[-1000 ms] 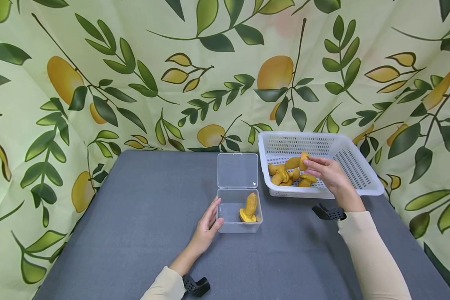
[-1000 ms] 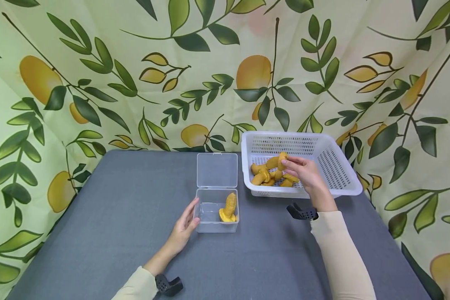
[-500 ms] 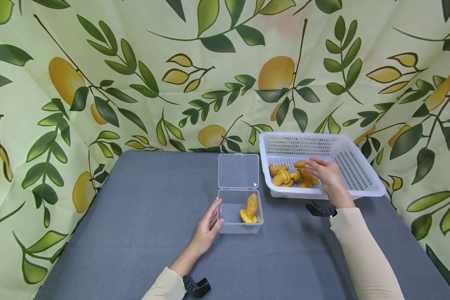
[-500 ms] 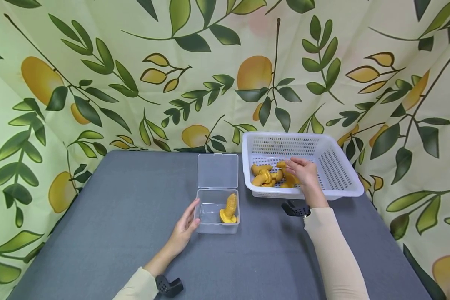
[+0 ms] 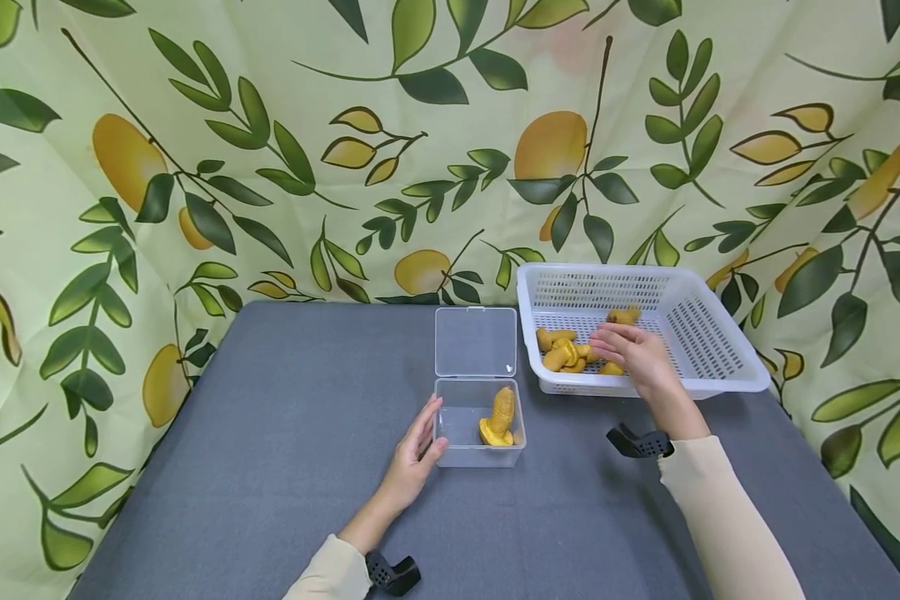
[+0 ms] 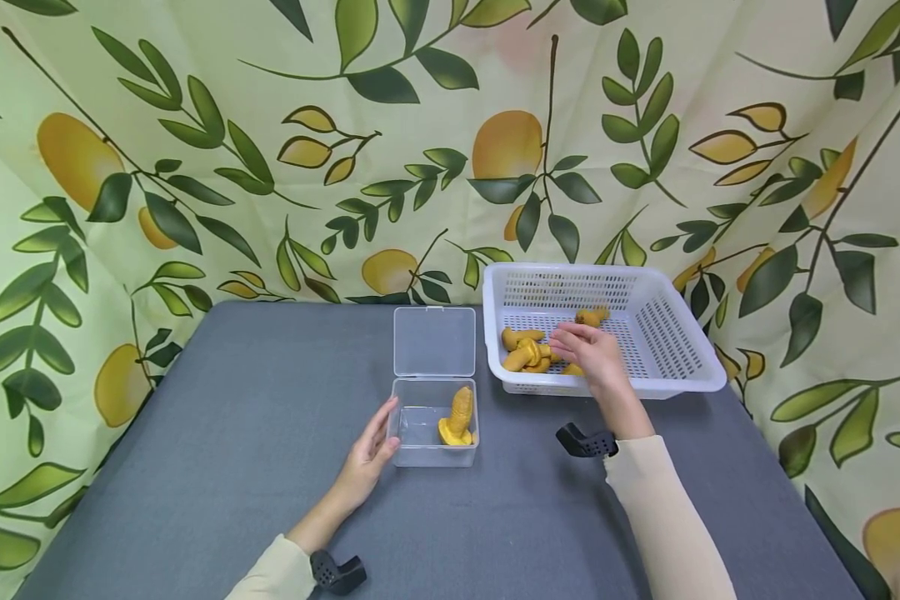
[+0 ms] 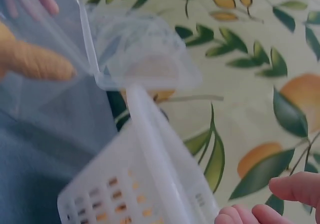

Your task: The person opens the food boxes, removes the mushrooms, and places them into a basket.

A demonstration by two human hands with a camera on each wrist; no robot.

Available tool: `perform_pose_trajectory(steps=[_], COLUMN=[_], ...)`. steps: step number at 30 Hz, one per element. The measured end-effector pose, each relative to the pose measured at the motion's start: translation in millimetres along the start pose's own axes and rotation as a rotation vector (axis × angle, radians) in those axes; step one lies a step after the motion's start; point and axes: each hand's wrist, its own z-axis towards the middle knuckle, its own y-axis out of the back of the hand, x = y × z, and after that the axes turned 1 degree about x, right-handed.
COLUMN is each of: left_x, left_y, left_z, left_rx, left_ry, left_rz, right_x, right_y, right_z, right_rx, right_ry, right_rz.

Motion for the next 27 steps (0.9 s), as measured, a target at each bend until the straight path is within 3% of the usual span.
perform_pose_trajectory(steps=[16,23,27], left_x=[-0.3,-0.7,0.2], left_y=[0.1,0.0,-0.2], left_z=[0.9,1.2,0.8], left_rx=[0.003,0.006,0.003], left_ry=[0.014,0.023,0.021], left_rz=[-0.012,-0.011,-0.005], right_x=[10.0,1.1,-8.2], right_y=[-34.3,-51.5,-64.7], right_z=[-27.3,-33.9,-36.7], right_rx=[0.194,0.27,0.328], right_ry=[0.085,0.103,0.098], right_rz=[-0.106,-0.107,-0.179])
